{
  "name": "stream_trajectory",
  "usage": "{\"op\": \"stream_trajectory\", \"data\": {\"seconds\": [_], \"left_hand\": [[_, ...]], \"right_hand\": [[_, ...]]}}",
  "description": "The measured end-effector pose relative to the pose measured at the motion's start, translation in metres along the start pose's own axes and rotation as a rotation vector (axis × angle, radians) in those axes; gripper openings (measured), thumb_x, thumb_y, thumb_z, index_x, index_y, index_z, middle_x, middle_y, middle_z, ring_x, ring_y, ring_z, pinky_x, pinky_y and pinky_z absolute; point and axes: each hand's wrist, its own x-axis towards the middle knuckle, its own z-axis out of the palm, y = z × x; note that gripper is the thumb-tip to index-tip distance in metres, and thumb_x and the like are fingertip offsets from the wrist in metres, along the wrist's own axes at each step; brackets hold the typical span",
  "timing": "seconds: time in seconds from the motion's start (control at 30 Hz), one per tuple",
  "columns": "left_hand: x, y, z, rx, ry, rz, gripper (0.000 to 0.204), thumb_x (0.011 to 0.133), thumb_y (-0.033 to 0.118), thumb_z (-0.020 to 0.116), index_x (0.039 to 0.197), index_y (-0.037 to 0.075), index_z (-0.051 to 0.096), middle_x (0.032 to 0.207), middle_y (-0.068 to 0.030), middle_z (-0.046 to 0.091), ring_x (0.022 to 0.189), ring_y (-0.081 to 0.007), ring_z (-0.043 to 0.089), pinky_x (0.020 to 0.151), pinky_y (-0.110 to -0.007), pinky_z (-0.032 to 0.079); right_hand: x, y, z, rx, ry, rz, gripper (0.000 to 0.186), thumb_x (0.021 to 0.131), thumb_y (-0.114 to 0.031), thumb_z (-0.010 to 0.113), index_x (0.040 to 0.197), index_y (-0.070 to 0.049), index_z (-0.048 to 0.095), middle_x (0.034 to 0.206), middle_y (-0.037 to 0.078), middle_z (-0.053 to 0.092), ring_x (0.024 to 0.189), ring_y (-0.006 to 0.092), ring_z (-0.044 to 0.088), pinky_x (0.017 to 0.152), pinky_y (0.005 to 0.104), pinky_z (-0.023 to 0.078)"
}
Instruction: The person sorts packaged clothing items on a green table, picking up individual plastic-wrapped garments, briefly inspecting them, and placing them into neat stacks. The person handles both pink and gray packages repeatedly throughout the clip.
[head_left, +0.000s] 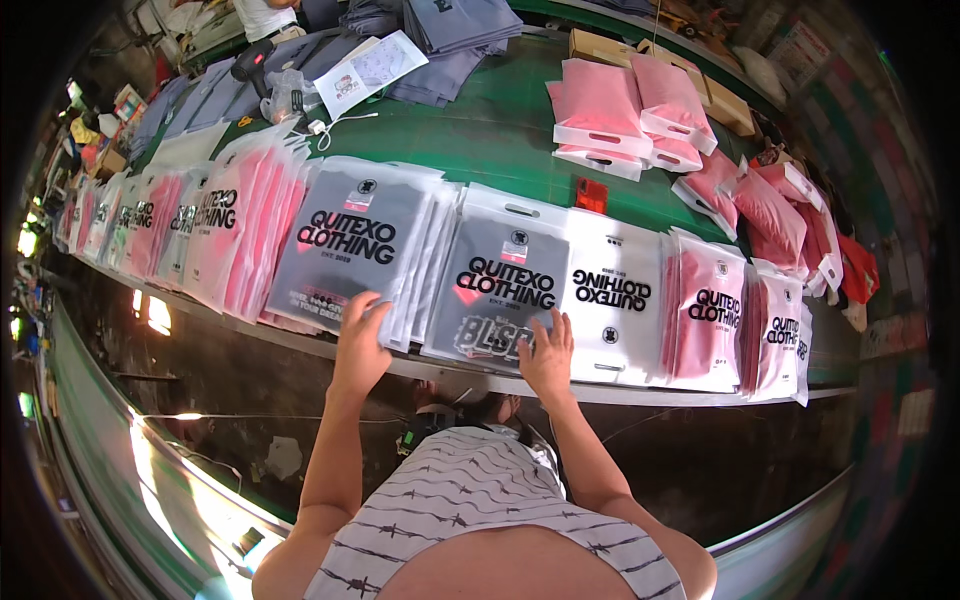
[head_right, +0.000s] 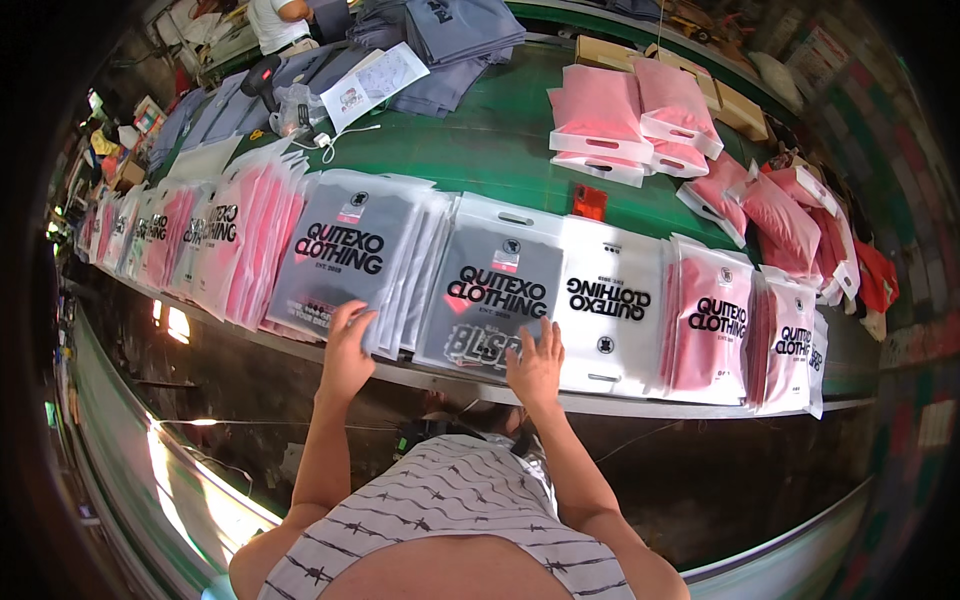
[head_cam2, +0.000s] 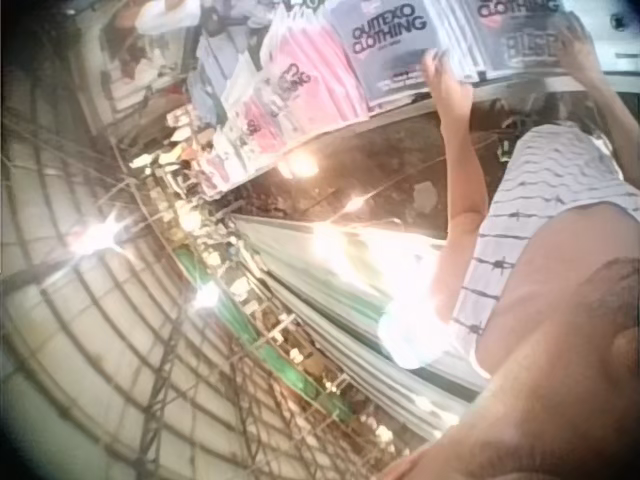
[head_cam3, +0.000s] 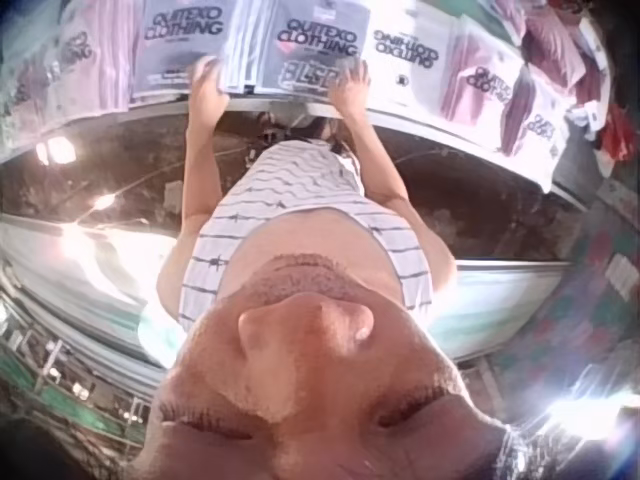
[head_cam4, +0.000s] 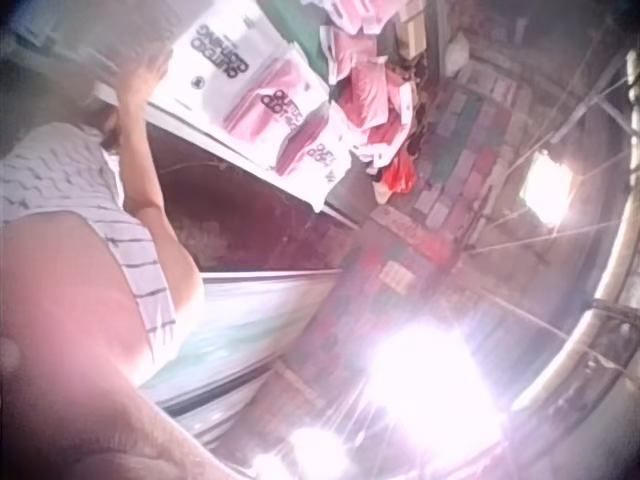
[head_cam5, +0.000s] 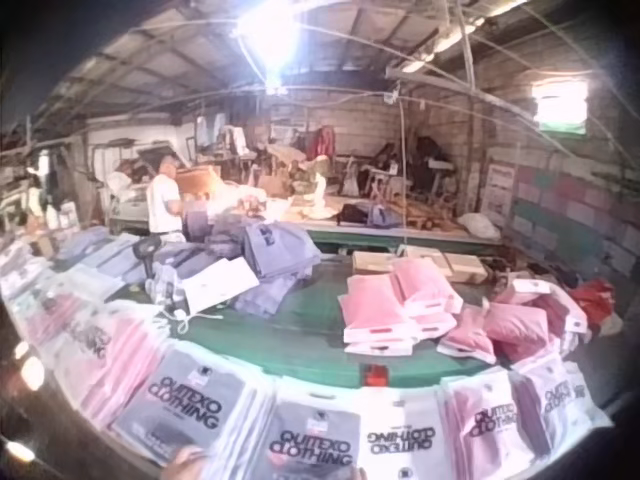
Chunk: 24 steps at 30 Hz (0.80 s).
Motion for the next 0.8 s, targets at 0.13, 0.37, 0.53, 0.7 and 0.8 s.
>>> {"op": "stream_trajectory", "data": {"seconds": [0.13, 0.37, 0.53, 0.7, 0.8], "left_hand": [[-0.016, -0.013, -0.046, 0.284, 0.072, 0.027, 0.075, 0.066, -0.014, 0.066, 0.136, 0.011, 0.062, 0.147, -0.0139, 0.047, 0.138, -0.0381, 0.042, 0.115, -0.057, 0.03], [-0.005, -0.063, -0.083, 0.285, 0.058, 0.275, 0.058, 0.077, -0.008, 0.068, 0.132, 0.011, 0.065, 0.135, -0.0105, 0.06, 0.129, -0.0324, 0.054, 0.111, -0.053, 0.036], [0.022, -0.077, -0.095, 0.107, 0.262, 0.279, 0.036, 0.083, -0.002, 0.069, 0.118, 0.002, 0.065, 0.114, -0.0147, 0.07, 0.108, -0.0334, 0.065, 0.095, -0.041, 0.049], [0.048, -0.047, -0.1, -0.375, 0.659, 0.061, 0.017, 0.1, 0.014, 0.065, 0.11, 0.0, 0.064, 0.095, -0.0101, 0.07, 0.087, -0.0186, 0.064, 0.082, -0.031, 0.05], [0.032, -0.037, -0.078, -1.121, 0.693, -0.127, 0.027, 0.107, 0.022, 0.057, 0.124, 0.002, 0.057, 0.115, -0.0032, 0.064, 0.102, -0.0128, 0.057, 0.09, -0.031, 0.046]], "right_hand": [[-0.008, -0.015, -0.002, 0.036, 0.062, 0.034, 0.043, 0.087, -0.019, 0.074, 0.126, -0.005, 0.064, 0.15, 0.025, 0.042, 0.143, 0.047, 0.033, 0.114, 0.0562, 0.034], [-0.002, -0.099, 0.01, 0.155, 0.093, -0.034, 0.031, 0.085, -0.013, 0.076, 0.114, -0.002, 0.069, 0.144, 0.023, 0.048, 0.137, 0.0444, 0.042, 0.11, 0.0535, 0.04], [0.009, -0.162, 0.013, 0.375, 0.125, -0.098, 0.021, 0.086, -0.008, 0.074, 0.107, -0.002, 0.072, 0.123, 0.02, 0.063, 0.113, 0.0354, 0.062, 0.095, 0.0442, 0.051], [0.013, -0.206, 0.025, 0.849, -0.239, 0.297, 0.018, 0.096, -0.015, 0.069, 0.099, 0.003, 0.073, 0.099, 0.011, 0.072, 0.082, 0.0174, 0.07, 0.069, 0.0274, 0.054], [0.025, -0.214, 0.025, 1.301, -0.362, 0.429, 0.044, 0.104, -0.035, 0.057, 0.126, 0.003, 0.061, 0.118, 0.014, 0.068, 0.101, 0.0214, 0.068, 0.077, 0.0346, 0.055]]}}
